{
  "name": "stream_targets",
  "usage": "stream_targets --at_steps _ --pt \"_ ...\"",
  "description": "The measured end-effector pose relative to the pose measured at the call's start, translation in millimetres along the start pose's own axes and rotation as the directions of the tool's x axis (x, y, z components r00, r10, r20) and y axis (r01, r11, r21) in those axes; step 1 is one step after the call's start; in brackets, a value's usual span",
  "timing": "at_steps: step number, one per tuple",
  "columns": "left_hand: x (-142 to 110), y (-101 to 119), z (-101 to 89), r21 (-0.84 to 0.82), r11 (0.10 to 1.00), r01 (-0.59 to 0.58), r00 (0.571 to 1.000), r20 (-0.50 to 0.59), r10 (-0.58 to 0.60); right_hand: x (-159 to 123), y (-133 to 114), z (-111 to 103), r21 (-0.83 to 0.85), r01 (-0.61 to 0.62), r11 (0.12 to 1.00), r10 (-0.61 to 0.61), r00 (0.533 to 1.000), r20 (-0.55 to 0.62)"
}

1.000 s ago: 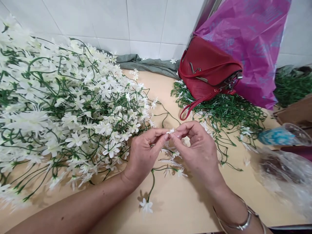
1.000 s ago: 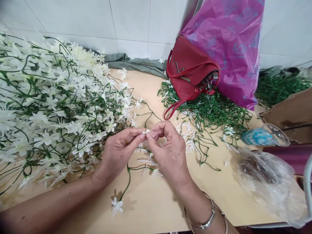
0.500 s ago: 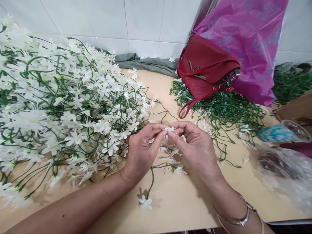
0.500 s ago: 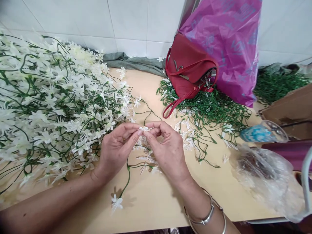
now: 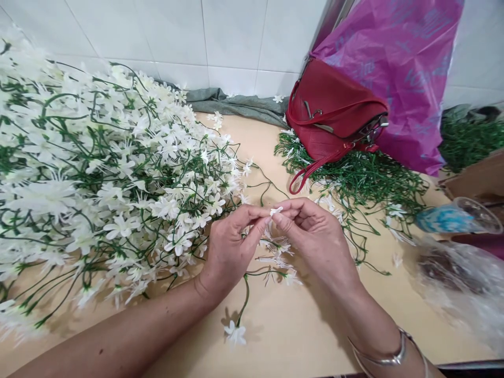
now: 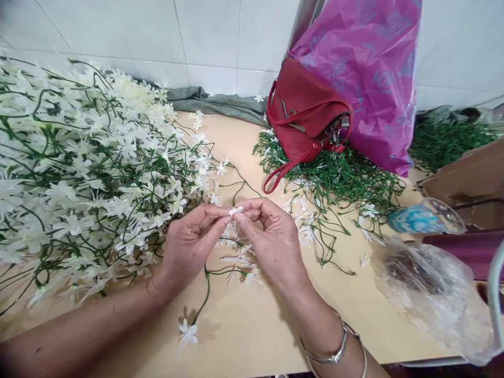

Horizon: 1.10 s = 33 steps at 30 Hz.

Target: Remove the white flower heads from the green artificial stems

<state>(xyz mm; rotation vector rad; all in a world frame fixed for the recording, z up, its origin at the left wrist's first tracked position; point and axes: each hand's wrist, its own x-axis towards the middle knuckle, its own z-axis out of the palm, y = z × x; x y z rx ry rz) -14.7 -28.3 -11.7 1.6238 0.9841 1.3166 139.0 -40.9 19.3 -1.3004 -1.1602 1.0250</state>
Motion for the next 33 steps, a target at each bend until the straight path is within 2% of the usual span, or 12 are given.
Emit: stream_targets --at_steps 3,9,14,16,19,25,30,33 --pt "-0.7 0.3 -0.2 0.073 0.997 -0.03 1.0 0.008 0.03 1.2 0.6 -0.8 -0.026 0.038 0.999 -0.038 0.999 0.002" --pt "-1.1 -0.6 2.8 -0.071 0.997 0.001 1.0 -0.03 -0.003 0.3 1.8 -0.5 -0.034 0.089 0.995 -0.09 0.996 -0.024" --pt "-0.5 3.4 1.3 -0.077 0.997 0.028 0.999 -0.03 -0.03 -1.7 -0.5 2.9 -0.017 0.141 0.99 -0.142 0.984 -0.104" --pt "-1.1 3.5 0.5 -0.038 0.999 0.021 0.999 -0.023 -0.022 -1.4 -1.7 3.1 0.011 0.139 0.99 -0.137 0.984 -0.116" --pt "-1.7 2.0 0.4 -0.035 0.999 0.01 1.0 -0.029 -0.011 -1.0 -2.6 3.1 0.032 0.104 0.994 -0.102 0.992 -0.069" --pt "0.7 -1.2 3.0 -0.147 0.985 0.089 0.995 -0.027 -0.094 -2.4 1.3 7.1 0.013 0.114 0.993 -0.112 0.991 -0.077" --pt "5.1 -1.5 5.1 -0.374 0.908 0.187 0.976 -0.032 -0.214 -3.9 3.4 7.5 -0.001 0.115 0.993 -0.115 0.988 -0.099" --pt "6.5 -0.3 6.2 -0.422 0.883 0.205 0.97 -0.033 -0.24 -4.0 2.8 6.0 -0.034 0.13 0.991 -0.133 0.987 -0.094"
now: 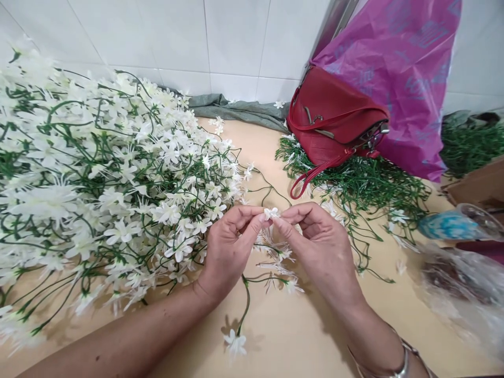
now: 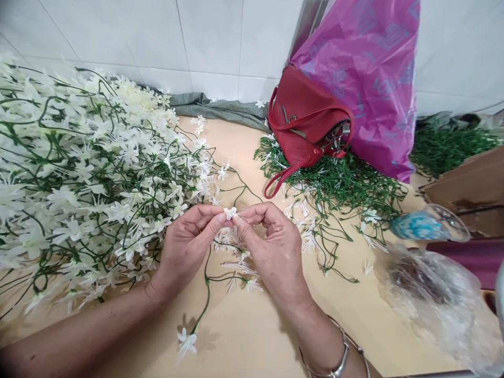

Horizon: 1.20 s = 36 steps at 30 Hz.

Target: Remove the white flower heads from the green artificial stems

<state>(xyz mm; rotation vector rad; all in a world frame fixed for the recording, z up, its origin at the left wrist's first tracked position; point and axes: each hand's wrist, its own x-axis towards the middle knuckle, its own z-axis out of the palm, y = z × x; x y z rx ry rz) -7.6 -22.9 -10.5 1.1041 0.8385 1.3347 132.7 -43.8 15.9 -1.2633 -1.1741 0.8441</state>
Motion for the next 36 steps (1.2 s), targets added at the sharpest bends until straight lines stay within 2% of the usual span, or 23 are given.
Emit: stream_targets --at_steps 11,16,20,24,27,31,36 --pt "-1.4 2.0 1.1 0.037 0.999 0.02 1.0 0.016 -0.021 1.4 -1.4 0.4 -0.065 0.028 0.997 -0.031 0.998 -0.05" --pt "-1.5 -1.0 0.3 0.091 0.996 0.025 0.999 0.027 -0.027 0.0 0.5 0.5 -0.202 0.067 0.977 -0.078 0.996 -0.049" --pt "-0.9 -3.5 -1.9 0.155 0.987 -0.035 0.998 0.055 0.027 1.1 0.7 -0.8 -0.255 0.102 0.961 -0.112 0.993 -0.027" --pt "-1.1 -1.4 -4.6 0.28 0.946 -0.166 0.983 0.12 0.137 3.9 0.1 -5.7 -0.104 0.048 0.993 -0.05 0.999 -0.009" --pt "-1.8 1.9 -5.4 0.359 0.896 -0.26 0.963 0.167 0.212 6.1 -0.1 -10.9 -0.106 0.042 0.993 -0.038 0.998 0.04" --pt "-2.3 4.4 -5.2 0.376 0.877 -0.299 0.951 0.191 0.242 7.9 0.7 -15.0 -0.156 0.117 0.981 -0.109 0.992 0.063" --pt "-4.0 4.9 -6.3 0.365 0.869 -0.334 0.939 0.21 0.273 7.3 3.8 -16.3 -0.118 0.099 0.988 -0.083 0.988 0.133"
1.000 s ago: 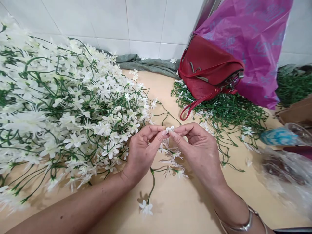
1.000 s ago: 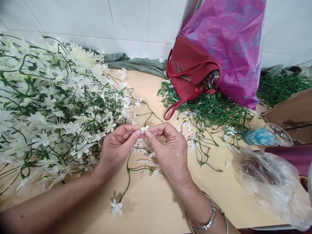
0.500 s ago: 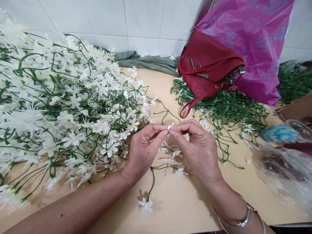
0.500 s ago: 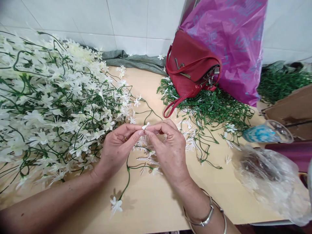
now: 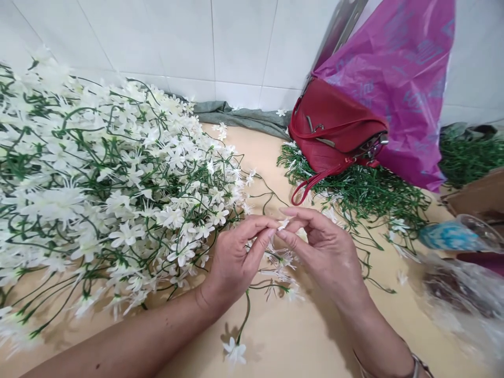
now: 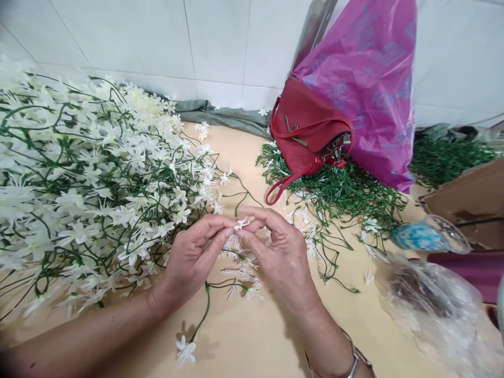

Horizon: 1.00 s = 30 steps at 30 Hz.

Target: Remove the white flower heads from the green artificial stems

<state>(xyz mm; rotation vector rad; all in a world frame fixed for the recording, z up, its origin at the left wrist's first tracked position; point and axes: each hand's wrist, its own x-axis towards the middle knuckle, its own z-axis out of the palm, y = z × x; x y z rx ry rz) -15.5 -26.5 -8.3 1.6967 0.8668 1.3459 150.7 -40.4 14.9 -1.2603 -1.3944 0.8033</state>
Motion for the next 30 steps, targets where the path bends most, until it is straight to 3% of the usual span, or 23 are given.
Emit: stream_targets --at_steps 12,17,25,30 --pt "0.9 4.6 -1.1 -0.032 0.999 0.025 1.0 -0.001 -0.025 4.1 1.0 -2.7 0.008 0.097 0.995 -0.097 0.995 -0.008" --pt "-0.3 5.7 -0.4 -0.05 0.998 0.045 0.999 0.002 -0.045 3.6 1.4 0.3 0.036 0.126 0.991 -0.124 0.99 -0.064" --pt "2.2 8.1 0.6 -0.034 0.997 -0.072 0.996 -0.053 0.07 1.0 -2.5 3.6 0.188 0.071 0.98 -0.062 0.996 -0.057" --pt "2.1 9.5 0.3 -0.047 0.996 -0.078 0.995 -0.064 0.075 0.9 -3.8 5.7 0.211 0.092 0.973 -0.078 0.994 -0.074"
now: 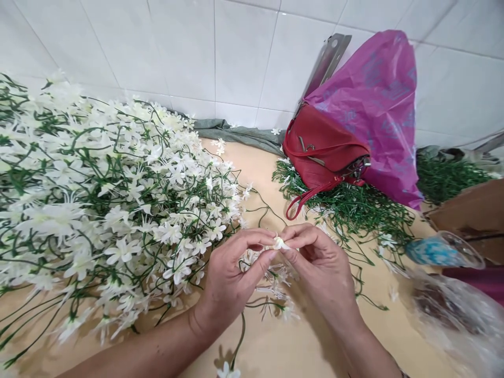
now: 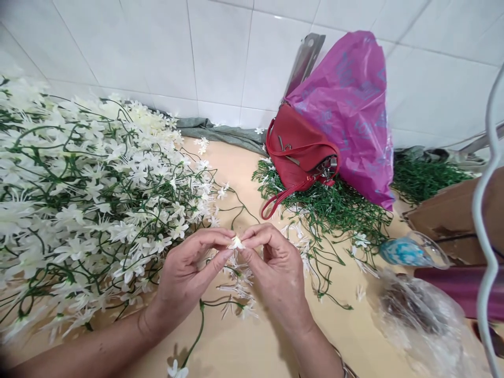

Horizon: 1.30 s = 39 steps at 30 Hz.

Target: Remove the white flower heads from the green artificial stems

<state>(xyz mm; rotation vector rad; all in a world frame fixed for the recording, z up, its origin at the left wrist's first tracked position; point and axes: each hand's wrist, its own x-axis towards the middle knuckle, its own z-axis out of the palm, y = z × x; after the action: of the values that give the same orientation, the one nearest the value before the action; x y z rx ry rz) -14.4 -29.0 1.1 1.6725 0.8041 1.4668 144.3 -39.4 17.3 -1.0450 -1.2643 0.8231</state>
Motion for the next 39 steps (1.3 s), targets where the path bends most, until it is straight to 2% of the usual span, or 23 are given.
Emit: stream_targets --at_steps 5,9,14,17,20,22,24,27,29,33,39 --pt "1.4 -0.1 -2.9 0.044 0.999 -0.005 1.0 -0.005 0.006 0.5 -0.8 2.0 0.0 0.014 1.0 -0.014 1.0 -0.024" --pt "3.2 -1.3 -4.7 0.034 0.999 0.033 0.999 -0.014 -0.033 -1.0 -0.7 1.4 -0.052 0.01 0.999 -0.012 0.999 -0.039" --pt "3.5 -1.1 -1.8 -0.118 0.984 0.136 0.989 -0.041 -0.141 -4.5 -0.1 1.8 -0.2 0.038 0.979 -0.052 0.996 -0.068" --pt "5.5 -1.4 1.0 -0.279 0.918 0.282 0.951 -0.046 -0.306 -4.9 0.3 2.9 -0.221 0.006 0.975 -0.024 0.996 -0.08" --pt "9.7 -2.6 2.5 -0.389 0.832 0.396 0.882 -0.093 -0.463 -3.7 -1.1 3.1 -0.201 -0.036 0.979 0.015 0.994 -0.104" --pt "12.3 -3.2 2.8 -0.417 0.798 0.434 0.846 -0.115 -0.52 -2.9 -3.2 3.1 -0.204 -0.032 0.978 0.009 0.993 -0.115" --pt "13.5 -3.6 3.1 -0.418 0.79 0.449 0.834 -0.123 -0.538 -2.7 -5.7 3.9 -0.205 -0.009 0.979 -0.011 0.995 -0.097" --pt "12.4 -3.7 4.5 -0.402 0.808 0.431 0.851 -0.117 -0.512 -3.7 -8.2 7.0 -0.184 0.001 0.983 -0.009 0.999 -0.046" --pt "10.3 -3.9 6.3 -0.393 0.828 0.4 0.874 -0.109 -0.474 -4.3 -8.2 9.1 -0.179 -0.04 0.983 0.034 0.999 -0.036" --pt "5.0 -4.8 9.6 -0.38 0.853 0.358 0.909 -0.065 -0.411 -4.4 -6.5 10.2 -0.205 -0.152 0.967 0.144 0.988 -0.056" --pt "1.1 -9.0 7.2 -0.308 0.907 0.285 0.954 -0.004 -0.301 -3.4 -7.3 7.9 -0.199 -0.246 0.949 0.231 0.968 -0.092"
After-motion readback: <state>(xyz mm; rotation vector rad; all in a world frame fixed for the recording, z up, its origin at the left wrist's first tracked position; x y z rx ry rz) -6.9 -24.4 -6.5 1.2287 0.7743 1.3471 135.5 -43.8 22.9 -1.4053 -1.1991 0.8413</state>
